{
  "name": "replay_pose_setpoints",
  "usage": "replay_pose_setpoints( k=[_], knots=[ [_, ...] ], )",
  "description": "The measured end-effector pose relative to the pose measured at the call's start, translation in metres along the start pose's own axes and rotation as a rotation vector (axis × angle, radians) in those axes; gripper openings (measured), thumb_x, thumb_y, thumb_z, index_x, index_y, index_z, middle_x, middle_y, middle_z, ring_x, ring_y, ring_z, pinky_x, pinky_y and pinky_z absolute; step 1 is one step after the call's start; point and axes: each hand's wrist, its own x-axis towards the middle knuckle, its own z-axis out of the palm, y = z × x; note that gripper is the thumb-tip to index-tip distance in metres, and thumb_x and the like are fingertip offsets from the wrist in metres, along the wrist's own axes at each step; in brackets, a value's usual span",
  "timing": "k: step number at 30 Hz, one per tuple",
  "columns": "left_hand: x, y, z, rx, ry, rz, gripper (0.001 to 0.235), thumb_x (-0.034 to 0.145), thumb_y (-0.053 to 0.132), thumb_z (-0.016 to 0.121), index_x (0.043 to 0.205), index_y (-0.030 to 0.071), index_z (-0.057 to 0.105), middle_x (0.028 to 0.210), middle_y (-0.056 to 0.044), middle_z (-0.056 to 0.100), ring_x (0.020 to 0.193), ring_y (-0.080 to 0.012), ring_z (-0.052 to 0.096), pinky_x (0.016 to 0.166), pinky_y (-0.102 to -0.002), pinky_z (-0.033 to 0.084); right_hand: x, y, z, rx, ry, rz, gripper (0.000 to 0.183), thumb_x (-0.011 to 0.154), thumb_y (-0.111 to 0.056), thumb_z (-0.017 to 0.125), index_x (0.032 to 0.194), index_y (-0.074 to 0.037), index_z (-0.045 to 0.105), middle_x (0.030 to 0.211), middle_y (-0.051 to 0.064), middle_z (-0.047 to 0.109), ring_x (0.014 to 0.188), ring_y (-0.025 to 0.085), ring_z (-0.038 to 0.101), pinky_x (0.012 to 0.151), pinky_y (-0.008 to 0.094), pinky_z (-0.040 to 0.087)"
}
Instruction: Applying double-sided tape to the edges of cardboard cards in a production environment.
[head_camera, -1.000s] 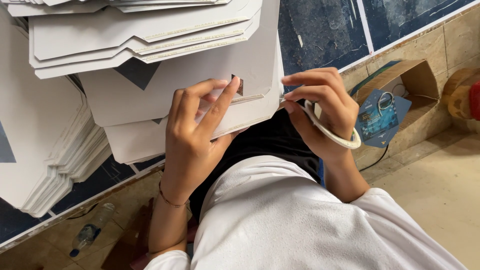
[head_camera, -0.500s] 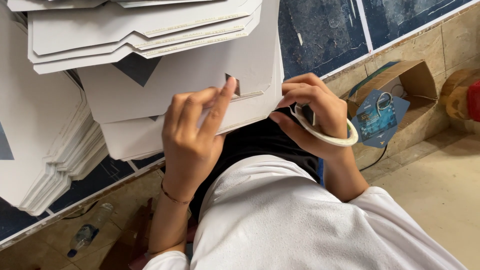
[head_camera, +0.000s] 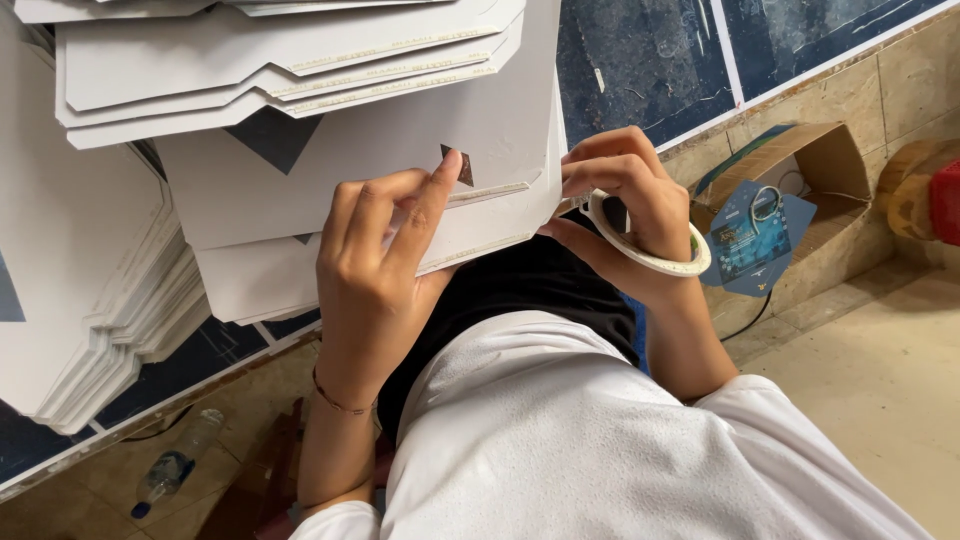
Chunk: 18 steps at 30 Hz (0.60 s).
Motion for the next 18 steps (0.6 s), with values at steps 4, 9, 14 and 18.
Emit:
replay_pose_setpoints(
  k=[4, 9, 14, 18],
  knots=[
    [0.0, 0.001, -0.002, 0.108, -0.081, 0.025, 0.08, 0.102, 0.047, 0.094, 0.16, 0.006, 0.057, 0.126, -0.012, 0.066, 0.101, -0.0266, 0.057, 0.095, -0.041, 0.058, 0.004, -0.007, 0.003, 0.006, 0.087, -0.023, 0.024, 0.104, -0.002, 0.083, 0.117, -0.001, 0.062, 0.116, 0.018, 0.072, 0.112, 0.031, 0.068, 0.094, 0.039, 0.063],
    [-0.001, 0.006, 0.008, 0.199, -0.031, 0.051, 0.07, 0.091, -0.022, 0.066, 0.155, 0.005, 0.064, 0.125, -0.014, 0.07, 0.101, -0.0284, 0.061, 0.088, -0.04, 0.058, 0.006, -0.011, 0.006, -0.042, 0.129, -0.034, 0.021, 0.104, -0.004, 0.082, 0.114, -0.001, 0.065, 0.115, 0.021, 0.072, 0.108, 0.033, 0.07, 0.097, 0.041, 0.059],
    [0.011, 0.01, 0.002, 0.205, -0.008, 0.013, 0.076, 0.092, -0.033, 0.045, 0.153, 0.007, 0.066, 0.124, -0.011, 0.067, 0.097, -0.0278, 0.057, 0.088, -0.041, 0.054, -0.002, 0.009, 0.009, -0.002, 0.184, -0.152, 0.048, 0.095, -0.019, 0.094, 0.122, -0.009, 0.054, 0.118, 0.015, 0.072, 0.108, 0.03, 0.071, 0.105, 0.046, 0.051],
    [0.008, 0.006, 0.008, 0.196, -0.032, 0.025, 0.046, 0.118, 0.014, 0.084, 0.158, 0.01, 0.061, 0.127, -0.011, 0.064, 0.098, -0.0257, 0.056, 0.09, -0.04, 0.057, -0.002, 0.006, 0.008, 0.03, 0.151, -0.115, 0.044, 0.1, -0.018, 0.088, 0.124, -0.005, 0.053, 0.116, 0.017, 0.07, 0.109, 0.029, 0.068, 0.1, 0.042, 0.054]
  ],
)
